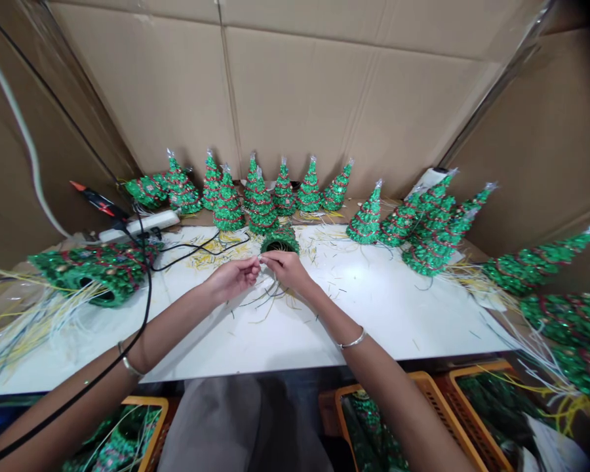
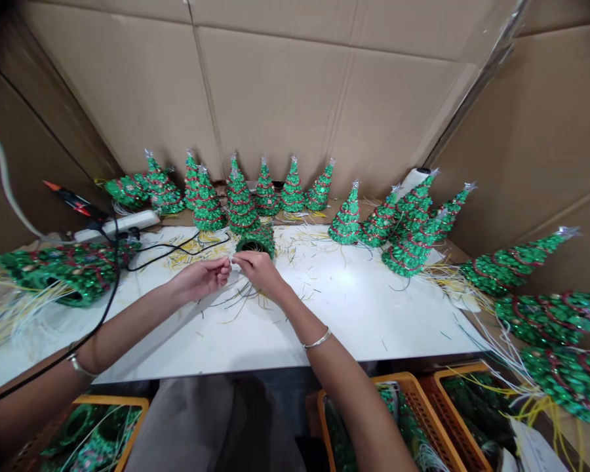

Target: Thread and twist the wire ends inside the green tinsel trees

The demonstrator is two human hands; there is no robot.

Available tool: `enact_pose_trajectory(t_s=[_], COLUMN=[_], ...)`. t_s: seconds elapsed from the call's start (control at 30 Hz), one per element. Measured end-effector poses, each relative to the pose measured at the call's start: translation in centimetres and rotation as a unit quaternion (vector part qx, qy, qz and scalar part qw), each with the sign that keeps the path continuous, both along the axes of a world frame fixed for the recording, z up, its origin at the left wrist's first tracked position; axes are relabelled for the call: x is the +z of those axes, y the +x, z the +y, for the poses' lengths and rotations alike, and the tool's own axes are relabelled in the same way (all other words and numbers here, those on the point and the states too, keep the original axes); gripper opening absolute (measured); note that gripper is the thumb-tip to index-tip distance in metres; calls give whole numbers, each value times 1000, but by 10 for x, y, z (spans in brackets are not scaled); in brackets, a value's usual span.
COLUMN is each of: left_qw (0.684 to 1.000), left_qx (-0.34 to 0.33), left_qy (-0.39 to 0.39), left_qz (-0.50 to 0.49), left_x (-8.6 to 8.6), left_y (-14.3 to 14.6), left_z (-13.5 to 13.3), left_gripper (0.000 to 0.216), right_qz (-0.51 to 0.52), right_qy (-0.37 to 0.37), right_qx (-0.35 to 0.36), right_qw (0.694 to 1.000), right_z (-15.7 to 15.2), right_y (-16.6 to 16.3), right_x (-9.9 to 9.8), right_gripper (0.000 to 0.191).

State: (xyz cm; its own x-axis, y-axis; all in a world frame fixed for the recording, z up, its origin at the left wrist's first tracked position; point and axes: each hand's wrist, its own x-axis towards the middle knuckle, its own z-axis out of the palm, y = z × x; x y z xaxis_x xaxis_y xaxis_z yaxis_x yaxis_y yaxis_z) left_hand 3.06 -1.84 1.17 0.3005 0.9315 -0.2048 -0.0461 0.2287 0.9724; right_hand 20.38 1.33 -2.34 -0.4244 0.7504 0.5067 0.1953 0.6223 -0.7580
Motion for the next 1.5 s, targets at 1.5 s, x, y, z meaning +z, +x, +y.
enact_pose_trajectory(t_s=[1.5], left_qw=[597], left_qx=[131], left_qy=[671], left_qz=[420], left_x=[-19], left_y=[-35], left_z=[14], left_gripper=[17], right_qz=[24], right_qy=[-25], right_qx=[-94], right_qw=[995], right_z=[-9], right_y=[-18], right_x=[7], right_gripper=[34])
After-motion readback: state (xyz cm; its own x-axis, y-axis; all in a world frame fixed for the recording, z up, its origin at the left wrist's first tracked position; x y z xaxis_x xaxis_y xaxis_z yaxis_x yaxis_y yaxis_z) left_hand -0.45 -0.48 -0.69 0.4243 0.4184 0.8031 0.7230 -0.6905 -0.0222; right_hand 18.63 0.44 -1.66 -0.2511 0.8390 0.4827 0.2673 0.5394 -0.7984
